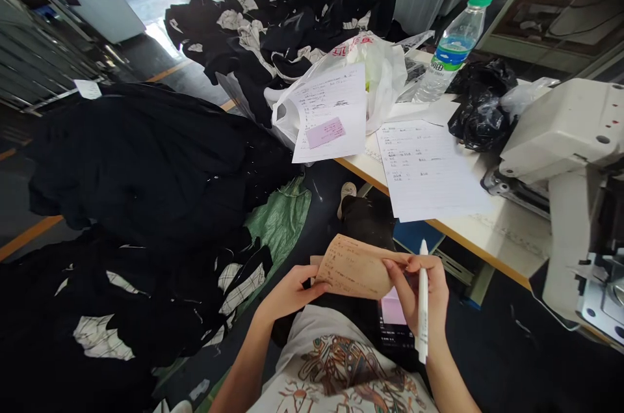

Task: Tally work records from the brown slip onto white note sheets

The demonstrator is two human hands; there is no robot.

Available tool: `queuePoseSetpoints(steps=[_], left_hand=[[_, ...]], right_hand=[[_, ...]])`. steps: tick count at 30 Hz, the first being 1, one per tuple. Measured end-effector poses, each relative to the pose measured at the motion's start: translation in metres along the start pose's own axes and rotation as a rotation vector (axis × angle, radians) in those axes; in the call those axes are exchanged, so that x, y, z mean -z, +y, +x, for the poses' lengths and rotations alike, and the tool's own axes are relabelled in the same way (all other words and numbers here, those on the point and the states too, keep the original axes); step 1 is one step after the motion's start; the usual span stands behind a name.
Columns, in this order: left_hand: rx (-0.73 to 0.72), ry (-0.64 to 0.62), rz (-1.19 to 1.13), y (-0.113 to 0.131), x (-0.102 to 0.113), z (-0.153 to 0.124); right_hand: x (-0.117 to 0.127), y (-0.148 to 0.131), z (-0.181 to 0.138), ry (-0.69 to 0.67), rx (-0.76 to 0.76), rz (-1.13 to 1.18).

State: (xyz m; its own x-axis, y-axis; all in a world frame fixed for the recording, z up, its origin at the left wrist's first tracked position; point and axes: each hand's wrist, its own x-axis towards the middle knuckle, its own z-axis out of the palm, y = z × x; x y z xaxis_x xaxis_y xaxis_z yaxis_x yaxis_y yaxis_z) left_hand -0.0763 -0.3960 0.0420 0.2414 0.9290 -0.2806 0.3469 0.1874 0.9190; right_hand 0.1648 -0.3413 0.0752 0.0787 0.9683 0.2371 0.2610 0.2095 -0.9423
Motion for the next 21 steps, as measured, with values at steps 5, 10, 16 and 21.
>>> queuePoseSetpoints(steps=[5,10,16,21], left_hand=[[0.074,0.138,0.011,-0.013,-0.007,-0.008],[0.026,0.145,-0.011,-0.025,0.002,-0.020],[0.048,-0.052,-0.072,-0.025,0.000,-0.030],[0.213,0.035,-0.091,-0.045,-0.008,-0.039]], right_hand=[[-0.004,-0.003,-0.003,0.015,0.004,0.033],[-0.009,-0.005,0.000,0.017,0.071,0.013],[-0.008,-0.003,0.009,0.125,0.054,0.013],[-0.004,-0.001,0.013,0.182,0.062,0.023]])
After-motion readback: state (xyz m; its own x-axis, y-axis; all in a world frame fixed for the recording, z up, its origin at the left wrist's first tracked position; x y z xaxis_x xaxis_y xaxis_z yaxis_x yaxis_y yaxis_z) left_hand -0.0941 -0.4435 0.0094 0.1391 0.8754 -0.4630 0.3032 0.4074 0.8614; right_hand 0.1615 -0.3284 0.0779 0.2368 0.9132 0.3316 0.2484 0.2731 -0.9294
